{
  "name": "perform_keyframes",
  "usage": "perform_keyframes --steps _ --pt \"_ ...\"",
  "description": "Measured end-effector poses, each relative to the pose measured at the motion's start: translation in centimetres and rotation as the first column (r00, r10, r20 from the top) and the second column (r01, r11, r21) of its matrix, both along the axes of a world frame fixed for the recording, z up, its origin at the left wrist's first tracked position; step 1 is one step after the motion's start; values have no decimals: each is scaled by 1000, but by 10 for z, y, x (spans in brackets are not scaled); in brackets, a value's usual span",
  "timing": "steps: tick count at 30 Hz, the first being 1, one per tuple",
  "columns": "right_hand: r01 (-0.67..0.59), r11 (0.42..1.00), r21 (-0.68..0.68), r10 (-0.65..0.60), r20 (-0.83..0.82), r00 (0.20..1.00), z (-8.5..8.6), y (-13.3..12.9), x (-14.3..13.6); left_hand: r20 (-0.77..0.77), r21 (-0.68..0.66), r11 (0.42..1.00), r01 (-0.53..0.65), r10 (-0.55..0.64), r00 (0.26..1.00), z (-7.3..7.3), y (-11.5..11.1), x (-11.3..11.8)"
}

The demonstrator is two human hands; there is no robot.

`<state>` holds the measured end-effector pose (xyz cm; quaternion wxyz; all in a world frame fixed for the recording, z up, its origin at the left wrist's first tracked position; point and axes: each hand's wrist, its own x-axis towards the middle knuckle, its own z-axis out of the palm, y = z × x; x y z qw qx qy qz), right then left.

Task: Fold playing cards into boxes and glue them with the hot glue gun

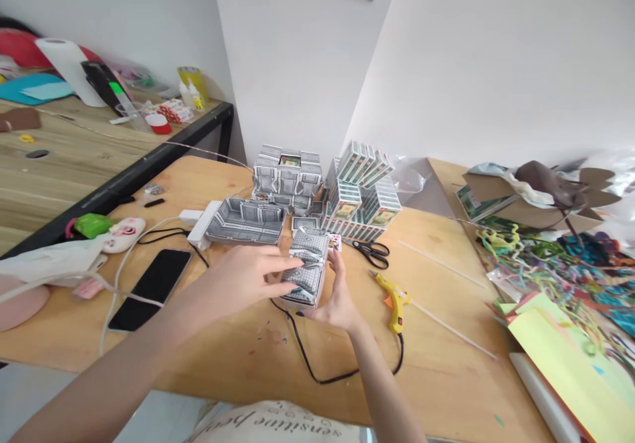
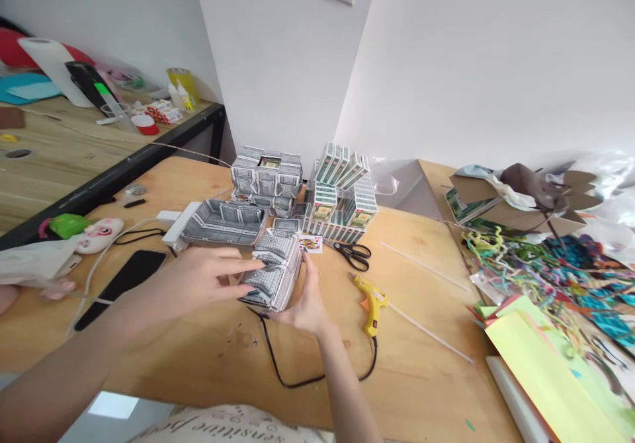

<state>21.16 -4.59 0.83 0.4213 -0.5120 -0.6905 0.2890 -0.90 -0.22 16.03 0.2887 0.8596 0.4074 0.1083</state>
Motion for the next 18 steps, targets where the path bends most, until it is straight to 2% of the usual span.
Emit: perform_keyframes --steps 2,3,7,13,18 --pt "-23 1000 -2 23 46 999 7 2 1 -137 196 980 24 3 991 12 1 -2" --pt "-37 999 -2 37 66 997 12 3 2 -179 240 969 57 -14 984 17 2 -1" --pt "-90 996 -7 90 161 983 28 5 3 -184 184 962 201 -167 969 25 5 4" --pt "-109 994 -12 109 235 966 37 6 3 -244 176 973 148 -102 964 21 1 10" --pt "-125 992 -13 125 231 965 37 7 3 -288 146 977 158 -111 951 25 -2 12"
